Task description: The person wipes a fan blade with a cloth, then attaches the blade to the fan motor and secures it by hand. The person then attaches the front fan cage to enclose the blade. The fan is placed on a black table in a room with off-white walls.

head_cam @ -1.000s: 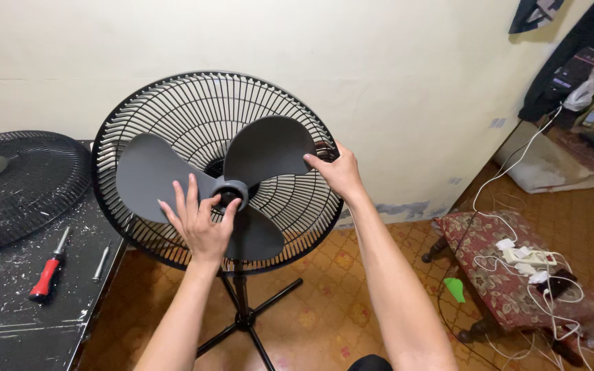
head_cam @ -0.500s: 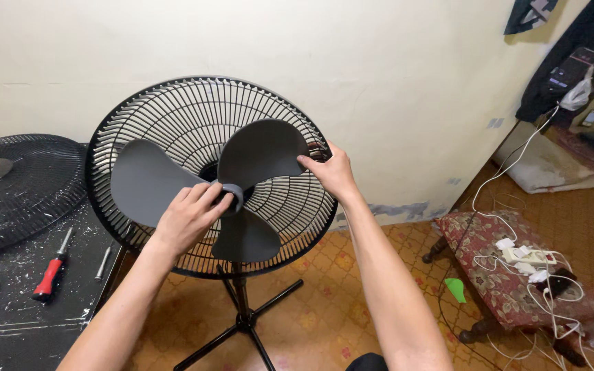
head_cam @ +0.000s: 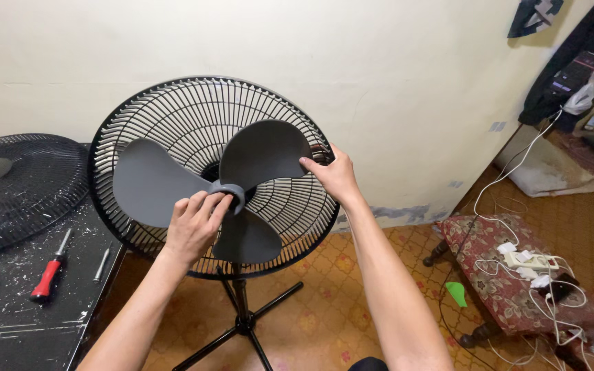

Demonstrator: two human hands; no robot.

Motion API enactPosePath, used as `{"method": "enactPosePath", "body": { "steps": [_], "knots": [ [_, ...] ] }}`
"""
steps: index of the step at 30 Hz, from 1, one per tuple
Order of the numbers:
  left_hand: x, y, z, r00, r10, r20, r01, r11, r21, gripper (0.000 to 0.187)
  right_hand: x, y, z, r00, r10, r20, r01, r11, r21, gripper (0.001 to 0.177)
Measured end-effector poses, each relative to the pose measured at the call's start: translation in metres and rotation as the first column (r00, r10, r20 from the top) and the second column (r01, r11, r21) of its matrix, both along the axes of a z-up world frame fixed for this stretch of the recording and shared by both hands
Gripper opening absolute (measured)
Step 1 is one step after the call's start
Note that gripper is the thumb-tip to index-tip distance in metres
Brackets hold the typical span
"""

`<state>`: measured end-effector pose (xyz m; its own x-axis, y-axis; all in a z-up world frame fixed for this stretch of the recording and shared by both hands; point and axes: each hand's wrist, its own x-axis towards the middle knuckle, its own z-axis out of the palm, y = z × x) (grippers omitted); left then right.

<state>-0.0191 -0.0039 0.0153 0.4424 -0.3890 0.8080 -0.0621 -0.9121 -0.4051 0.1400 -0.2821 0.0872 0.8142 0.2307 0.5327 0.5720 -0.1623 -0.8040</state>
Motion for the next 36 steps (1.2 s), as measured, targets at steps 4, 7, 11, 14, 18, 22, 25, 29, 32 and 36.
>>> {"method": "enactPosePath", "body": {
  "steps": [4, 7, 11, 14, 18, 22, 25, 29, 32, 36],
  "knots": [
    [0.001, -0.010, -0.008, 0.995, 0.016, 0.103, -0.001, 0.990, -0.144, 0.029, -0.002, 0.001, 0.002, 1.000, 0.014, 0.008, -0.014, 1.000, 0.012, 0.026],
    [0.004, -0.018, -0.015, 0.992, 0.024, 0.124, 0.013, 0.958, -0.286, 0.030, -0.002, 0.001, 0.000, 1.000, 0.009, 0.013, -0.009, 1.000, 0.003, 0.026],
    [0.009, -0.028, -0.028, 0.987, 0.062, 0.150, 0.014, 0.888, -0.460, 0.033, -0.002, 0.003, -0.001, 0.999, -0.032, 0.040, 0.033, 0.999, -0.021, 0.026],
    [0.015, -0.041, -0.037, 0.979, 0.098, 0.181, 0.032, 0.795, -0.606, 0.034, -0.003, 0.003, -0.001, 0.998, -0.049, 0.049, 0.051, 0.998, -0.024, 0.026],
    [0.027, -0.063, -0.042, 0.959, 0.191, 0.208, 0.041, 0.632, -0.774, 0.033, -0.002, 0.005, -0.002, 0.997, -0.065, 0.052, 0.066, 0.998, -0.018, 0.025],
    [0.028, -0.068, -0.040, 0.956, 0.202, 0.212, 0.068, 0.551, -0.832, 0.033, -0.001, 0.008, -0.003, 0.994, -0.086, 0.074, 0.087, 0.996, -0.014, 0.025],
    [0.016, -0.052, -0.031, 0.984, 0.101, 0.148, 0.045, 0.659, -0.751, 0.033, 0.001, 0.007, -0.004, 0.995, -0.085, 0.054, 0.087, 0.996, -0.028, 0.025],
    [-0.002, -0.022, -0.006, 0.999, -0.026, -0.022, 0.015, 0.912, -0.410, 0.036, 0.002, 0.004, -0.002, 0.997, -0.062, 0.046, 0.063, 0.998, -0.023, 0.024],
    [-0.007, -0.011, 0.015, 0.991, -0.002, -0.130, -0.004, 0.999, -0.046, 0.046, 0.002, 0.000, 0.002, 0.998, -0.035, 0.043, 0.036, 0.999, -0.018, 0.024],
    [-0.004, -0.008, 0.029, 0.968, -0.015, -0.249, 0.077, 0.967, 0.243, 0.041, 0.002, -0.001, 0.004, 0.997, -0.001, 0.077, 0.000, 1.000, 0.006, 0.025]
  ]
}}
